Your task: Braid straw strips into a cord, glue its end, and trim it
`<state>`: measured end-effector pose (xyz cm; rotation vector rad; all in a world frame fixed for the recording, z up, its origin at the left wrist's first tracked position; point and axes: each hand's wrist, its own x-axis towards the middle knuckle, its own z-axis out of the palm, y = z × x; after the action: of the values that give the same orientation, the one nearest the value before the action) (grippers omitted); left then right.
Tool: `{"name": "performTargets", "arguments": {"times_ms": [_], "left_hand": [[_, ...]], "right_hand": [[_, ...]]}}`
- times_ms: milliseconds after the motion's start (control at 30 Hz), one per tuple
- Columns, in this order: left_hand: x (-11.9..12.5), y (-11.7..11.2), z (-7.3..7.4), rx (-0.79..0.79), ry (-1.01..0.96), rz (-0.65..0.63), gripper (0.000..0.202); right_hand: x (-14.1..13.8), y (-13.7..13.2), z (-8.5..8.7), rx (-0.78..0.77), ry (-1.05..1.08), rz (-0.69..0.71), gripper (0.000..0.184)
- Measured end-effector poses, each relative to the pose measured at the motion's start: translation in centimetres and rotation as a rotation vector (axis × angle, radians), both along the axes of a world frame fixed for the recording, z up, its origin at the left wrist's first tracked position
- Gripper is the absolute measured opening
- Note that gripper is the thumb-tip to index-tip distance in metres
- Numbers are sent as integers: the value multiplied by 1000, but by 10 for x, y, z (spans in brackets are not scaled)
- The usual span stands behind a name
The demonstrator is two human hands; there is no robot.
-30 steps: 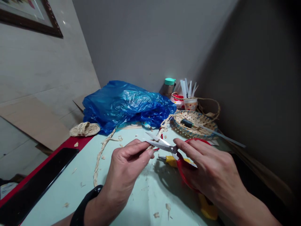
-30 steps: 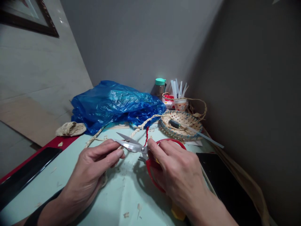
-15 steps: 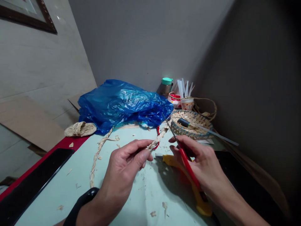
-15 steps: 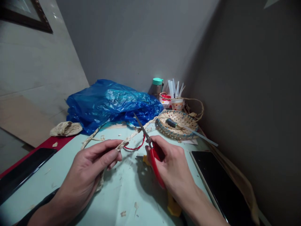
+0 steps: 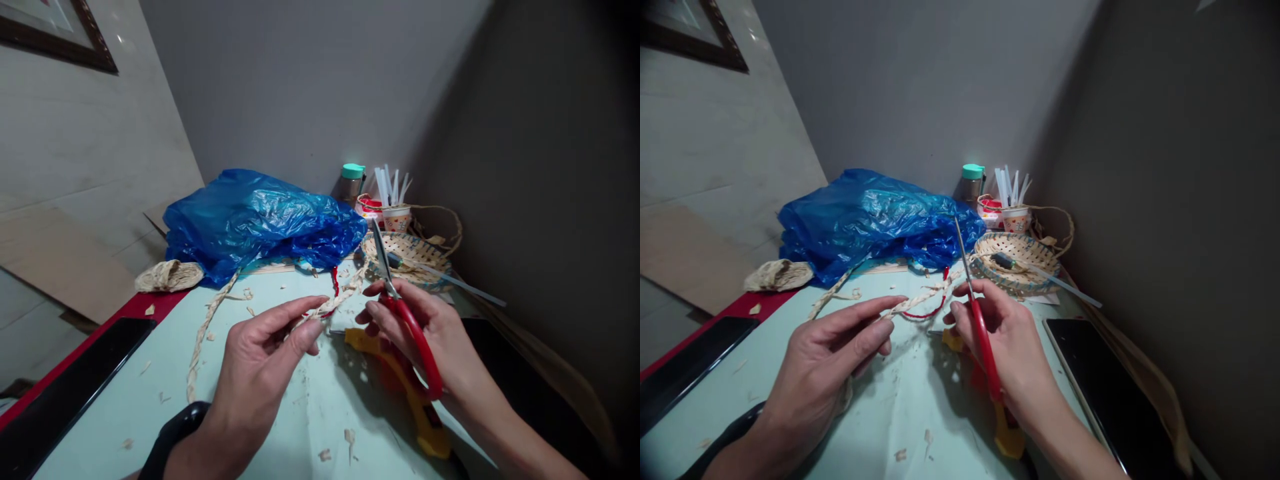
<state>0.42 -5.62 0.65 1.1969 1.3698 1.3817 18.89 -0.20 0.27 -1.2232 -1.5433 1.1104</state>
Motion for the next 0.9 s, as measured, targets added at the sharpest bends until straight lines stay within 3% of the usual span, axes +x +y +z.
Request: {"name": "performTargets", "arguments": {"times_ms": [133,333,633,900], "left_hand": [[2,1,-4,-64,-39,-92,29],[4,-1,-10,-113,-69,-228,34],[7,1,-3,-143,-279,-313,17],[6,4,-2,-205,-282,-334,14]], "right_hand": [[-1,-2,1,3,158,-30,34],[-1,-1,6,116,192,-77,33],[-2,-2,6,45,210,-23,32],[5,1,-1,-69,298,38,34]]}}
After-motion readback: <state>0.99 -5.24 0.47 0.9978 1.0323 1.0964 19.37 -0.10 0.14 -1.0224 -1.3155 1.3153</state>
